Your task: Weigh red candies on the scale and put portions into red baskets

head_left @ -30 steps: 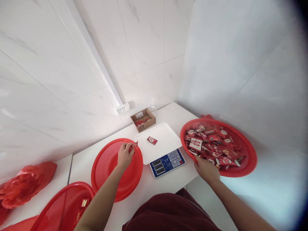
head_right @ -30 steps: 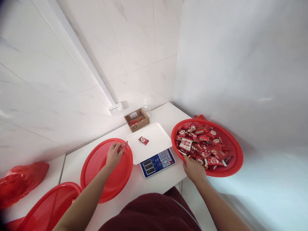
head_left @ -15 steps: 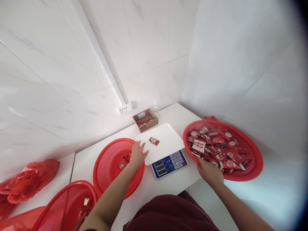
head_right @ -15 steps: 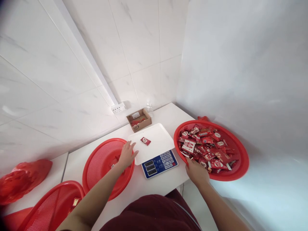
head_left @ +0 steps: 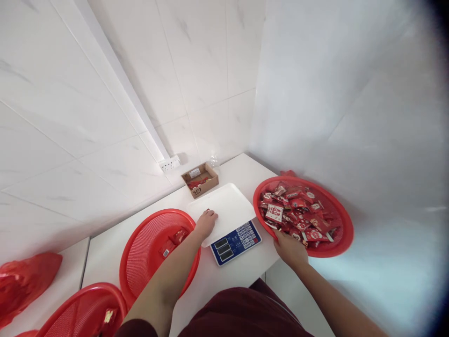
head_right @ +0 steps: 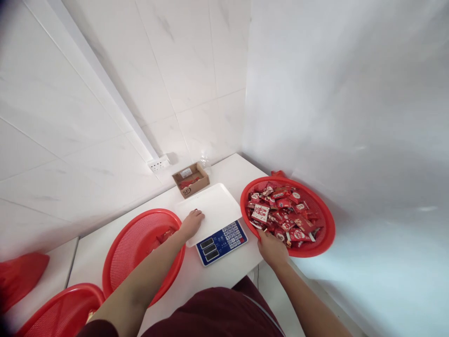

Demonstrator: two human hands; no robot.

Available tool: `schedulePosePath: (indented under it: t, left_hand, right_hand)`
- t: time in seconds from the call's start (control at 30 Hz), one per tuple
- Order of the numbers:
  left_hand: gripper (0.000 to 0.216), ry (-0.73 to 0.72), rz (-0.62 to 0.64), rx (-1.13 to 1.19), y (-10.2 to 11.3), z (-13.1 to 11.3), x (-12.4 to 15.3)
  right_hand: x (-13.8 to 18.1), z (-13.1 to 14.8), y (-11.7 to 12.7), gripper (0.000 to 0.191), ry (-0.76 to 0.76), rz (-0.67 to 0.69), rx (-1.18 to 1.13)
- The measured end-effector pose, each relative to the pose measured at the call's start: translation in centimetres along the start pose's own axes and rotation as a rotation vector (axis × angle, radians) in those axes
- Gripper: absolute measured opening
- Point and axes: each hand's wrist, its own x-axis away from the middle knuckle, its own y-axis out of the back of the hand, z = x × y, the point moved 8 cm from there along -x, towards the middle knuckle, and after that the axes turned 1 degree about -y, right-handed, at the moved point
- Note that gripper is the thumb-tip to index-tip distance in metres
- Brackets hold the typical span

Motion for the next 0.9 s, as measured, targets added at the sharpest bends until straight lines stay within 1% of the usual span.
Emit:
schedulePosePath:
  t: [0.07,0.1,0.23,0.27,0.33,0.4,0.43,0.53,0.63,0.7,0.77,0.83,0.9]
  left_hand:
    - [0.036,0.024,-0.041,0.015,0.6,0.6,1.3]
    - [0.038,0.035,-0.083,0.032,1.1,1.0,2.1]
    - [0.037,0.066,-0.347,0.13,3.3,2.7,6.8]
    - [0.036,0.096,-0.388,0.134,3.5,3.3,8.2]
    - [0.032,0.201,-0.413,0.107,3.0,4.6,10.8]
    - [0.03,0.324,-0.392,0.083,1.7,5.5,13.0]
    - [0.033,0.368,-0.361,0.092,0.8,5.7,13.9]
    - [0.057,0.417,-0.212,0.222,-2.6,5.2,15.6]
    - [0.069,0.485,-0.115,0.384,-5.0,4.6,16.6]
    - [0.07,0.536,-0.095,0.453,-5.6,4.5,17.2]
    - [0.07,0.557,-0.087,0.483,-5.6,4.5,17.9]
    - [0.07,0.576,-0.075,0.49,-5.2,4.8,18.6]
    - [0.071,0.607,-0.035,0.481,-5.0,5.2,19.5]
  right_hand:
    - [0.0,0.0,0.1,0.042,-0.005,-0.005,0.0]
    - [0.0,-0.1,0.1,0.041,-0.003,-0.009,-0.004]
    - [-0.2,-0.2,-0.3,0.039,0.02,-0.031,-0.043]
    - [-0.2,-0.3,-0.4,0.039,0.024,-0.037,-0.052]
    - [-0.3,-0.4,-0.5,0.038,0.028,-0.046,-0.066]
    - [-0.3,-0.4,-0.6,0.039,0.034,-0.053,-0.079]
    - [-0.3,-0.5,-0.6,0.04,0.035,-0.056,-0.09]
    - [-0.3,-0.8,-0.5,0.042,0.038,-0.075,-0.162]
    - [-0.3,-1.3,-0.3,0.043,0.061,-0.125,-0.31]
    - [-0.4,-1.8,-0.1,0.043,0.085,-0.152,-0.438]
    - [-0.7,-2.7,0.3,0.044,0.09,-0.173,-0.546]
    - [-1.2,-4.2,0.9,0.044,0.067,-0.213,-0.587]
    - [-1.9,-6.0,1.7,0.043,0.031,-0.271,-0.552]
